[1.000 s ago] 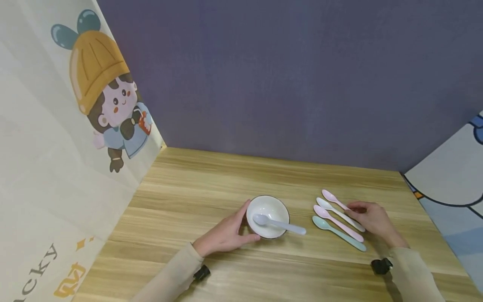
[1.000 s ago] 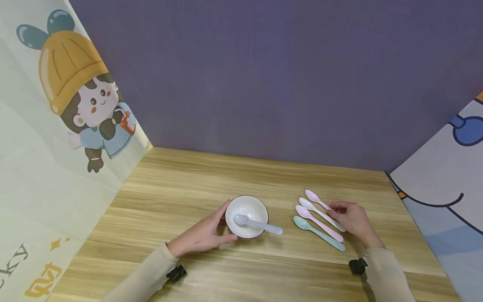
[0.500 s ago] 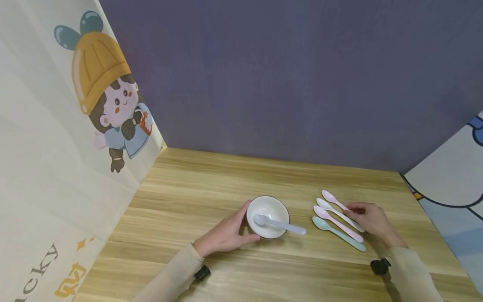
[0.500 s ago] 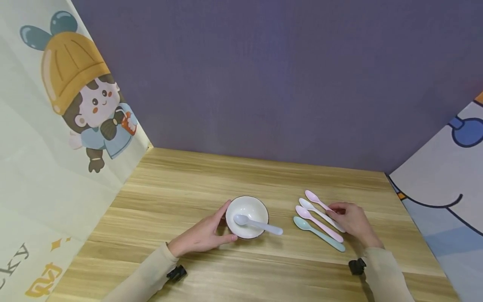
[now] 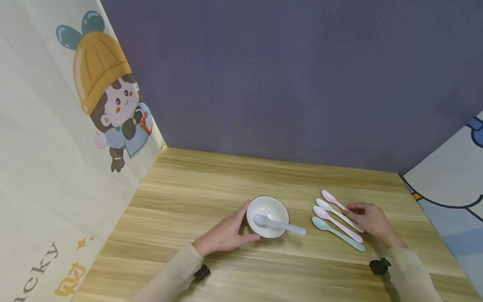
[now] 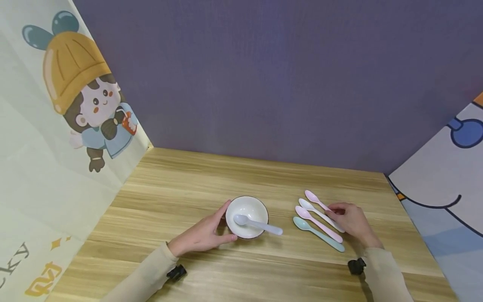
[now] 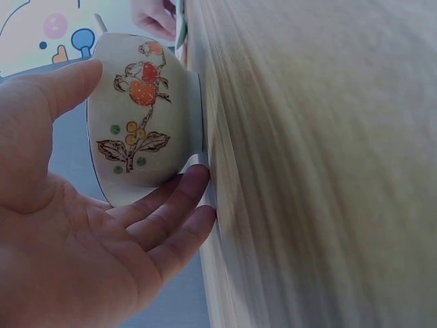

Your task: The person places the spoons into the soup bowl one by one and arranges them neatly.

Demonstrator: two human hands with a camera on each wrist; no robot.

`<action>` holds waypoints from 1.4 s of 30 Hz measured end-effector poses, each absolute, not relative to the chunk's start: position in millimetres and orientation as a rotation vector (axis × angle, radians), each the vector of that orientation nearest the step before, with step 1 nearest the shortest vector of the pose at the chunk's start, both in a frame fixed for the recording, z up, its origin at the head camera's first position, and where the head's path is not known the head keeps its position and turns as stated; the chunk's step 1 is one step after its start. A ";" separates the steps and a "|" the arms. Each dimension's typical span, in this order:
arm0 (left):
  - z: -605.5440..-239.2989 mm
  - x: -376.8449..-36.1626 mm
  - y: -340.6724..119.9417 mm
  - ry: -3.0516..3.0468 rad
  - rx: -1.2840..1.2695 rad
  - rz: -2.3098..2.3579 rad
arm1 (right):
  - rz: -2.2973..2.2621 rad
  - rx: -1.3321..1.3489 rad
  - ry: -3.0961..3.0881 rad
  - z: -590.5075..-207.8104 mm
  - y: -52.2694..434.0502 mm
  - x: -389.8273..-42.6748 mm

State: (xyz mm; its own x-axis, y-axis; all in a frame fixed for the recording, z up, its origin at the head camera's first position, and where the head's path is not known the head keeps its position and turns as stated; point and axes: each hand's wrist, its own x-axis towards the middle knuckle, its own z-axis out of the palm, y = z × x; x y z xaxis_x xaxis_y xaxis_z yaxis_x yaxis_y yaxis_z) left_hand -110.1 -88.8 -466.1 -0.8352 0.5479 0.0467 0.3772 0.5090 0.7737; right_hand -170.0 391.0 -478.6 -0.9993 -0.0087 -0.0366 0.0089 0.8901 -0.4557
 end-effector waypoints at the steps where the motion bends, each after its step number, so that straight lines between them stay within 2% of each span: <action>1: -466.3 -110.0 -88.7 2.548 0.786 1.225 | -0.735 -0.007 3.016 -477.4 391.0 -169.6; 42: -466.8 -114.1 -91.8 2.465 0.760 1.285 | -0.831 -0.221 2.991 -436.0 370.0 -150.4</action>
